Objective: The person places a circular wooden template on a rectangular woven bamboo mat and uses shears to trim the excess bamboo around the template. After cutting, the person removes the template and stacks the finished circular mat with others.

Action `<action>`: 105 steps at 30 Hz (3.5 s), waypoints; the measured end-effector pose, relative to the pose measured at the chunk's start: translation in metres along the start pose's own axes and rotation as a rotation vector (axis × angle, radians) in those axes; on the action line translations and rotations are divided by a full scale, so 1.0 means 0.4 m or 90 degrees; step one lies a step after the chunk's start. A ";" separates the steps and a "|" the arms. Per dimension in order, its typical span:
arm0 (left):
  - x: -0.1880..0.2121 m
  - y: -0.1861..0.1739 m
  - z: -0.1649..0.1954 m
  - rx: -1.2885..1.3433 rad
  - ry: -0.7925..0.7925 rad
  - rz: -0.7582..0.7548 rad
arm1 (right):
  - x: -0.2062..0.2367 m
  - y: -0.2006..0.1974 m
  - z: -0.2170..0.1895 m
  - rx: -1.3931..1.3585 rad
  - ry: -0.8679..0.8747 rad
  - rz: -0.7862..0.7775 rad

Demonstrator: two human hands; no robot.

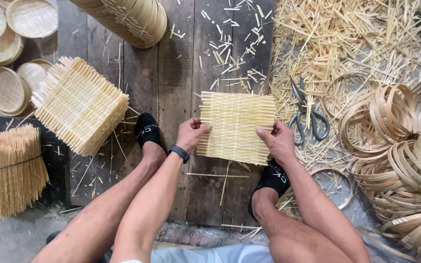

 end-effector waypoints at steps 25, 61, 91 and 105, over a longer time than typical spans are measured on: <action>0.134 0.264 0.177 -0.988 0.170 -0.253 | 0.024 0.002 0.026 0.127 -0.002 0.087; 0.447 0.597 0.538 -0.199 0.449 -0.121 | 0.437 0.046 -0.757 0.738 -0.375 -0.093; 0.329 0.209 0.442 0.540 0.164 -0.251 | 0.205 0.187 -0.475 -0.219 0.005 -0.162; 0.280 0.202 0.349 0.466 0.073 -0.120 | 0.150 0.151 -0.356 -0.120 0.021 -0.107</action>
Point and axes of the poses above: each hand's wrist, its own x-axis away from the middle knuckle, its own y-axis out of the palm, z = x × y, the point moved 4 cm from there along -x, towards the middle knuckle, and after that the axes turned 13 degrees about -z, right-handed, at the moved point
